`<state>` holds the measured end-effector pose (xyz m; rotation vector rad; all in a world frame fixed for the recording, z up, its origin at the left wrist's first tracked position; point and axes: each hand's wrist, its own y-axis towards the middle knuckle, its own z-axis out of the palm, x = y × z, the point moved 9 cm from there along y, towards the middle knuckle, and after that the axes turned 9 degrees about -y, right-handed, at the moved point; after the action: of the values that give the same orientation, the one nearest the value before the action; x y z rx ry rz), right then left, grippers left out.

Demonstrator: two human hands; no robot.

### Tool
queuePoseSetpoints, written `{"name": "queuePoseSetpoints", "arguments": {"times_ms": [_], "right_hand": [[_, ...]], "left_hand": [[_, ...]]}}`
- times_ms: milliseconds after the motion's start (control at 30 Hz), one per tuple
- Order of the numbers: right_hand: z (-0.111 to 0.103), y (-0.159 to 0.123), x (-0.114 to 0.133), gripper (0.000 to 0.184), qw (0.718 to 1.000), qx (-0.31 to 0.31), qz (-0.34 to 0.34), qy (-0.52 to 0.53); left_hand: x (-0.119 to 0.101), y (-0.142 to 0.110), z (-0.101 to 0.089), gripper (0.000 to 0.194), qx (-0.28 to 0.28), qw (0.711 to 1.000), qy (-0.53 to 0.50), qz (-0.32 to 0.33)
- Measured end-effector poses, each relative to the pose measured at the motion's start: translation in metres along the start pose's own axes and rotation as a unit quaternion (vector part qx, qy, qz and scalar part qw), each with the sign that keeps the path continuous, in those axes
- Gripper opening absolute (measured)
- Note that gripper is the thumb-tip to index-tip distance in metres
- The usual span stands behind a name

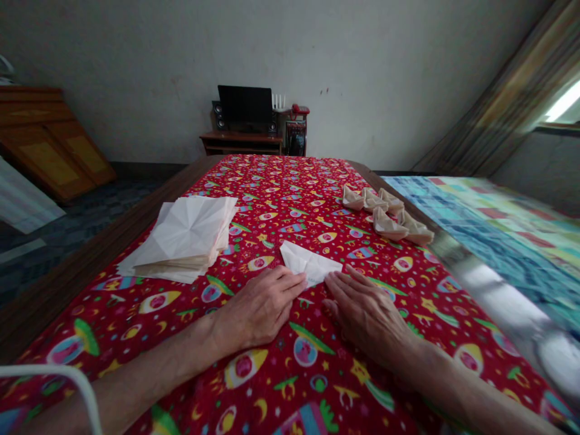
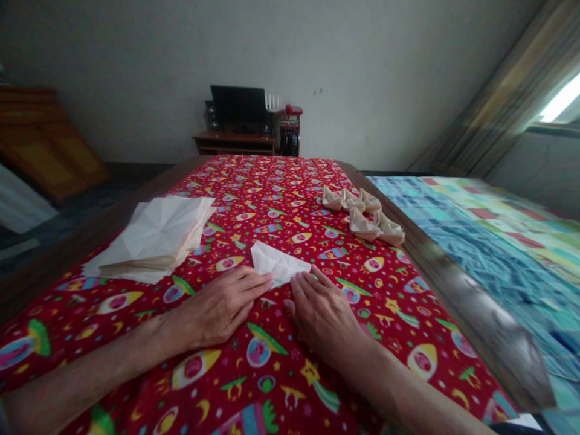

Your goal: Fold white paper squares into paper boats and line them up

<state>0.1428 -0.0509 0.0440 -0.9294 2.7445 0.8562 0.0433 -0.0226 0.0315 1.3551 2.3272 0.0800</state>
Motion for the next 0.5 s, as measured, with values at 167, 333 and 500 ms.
{"name": "queuePoseSetpoints", "arguments": {"times_ms": [167, 333, 500], "right_hand": [[0.010, 0.016, 0.018, 0.029, 1.000, -0.002, -0.019, -0.007], [0.012, 0.008, 0.008, 0.027, 1.000, 0.001, -0.004, -0.024], [0.014, 0.013, -0.010, 0.027, 0.999, 0.026, 0.021, -0.014]], "left_hand": [[0.003, 0.007, 0.003, 0.046, 0.010, 1.000, 0.026, 0.004], [0.015, 0.005, 0.011, 0.045, 0.034, 0.997, 0.062, -0.007], [0.033, 0.012, 0.004, 0.038, 0.030, 0.995, 0.089, -0.035]]}}
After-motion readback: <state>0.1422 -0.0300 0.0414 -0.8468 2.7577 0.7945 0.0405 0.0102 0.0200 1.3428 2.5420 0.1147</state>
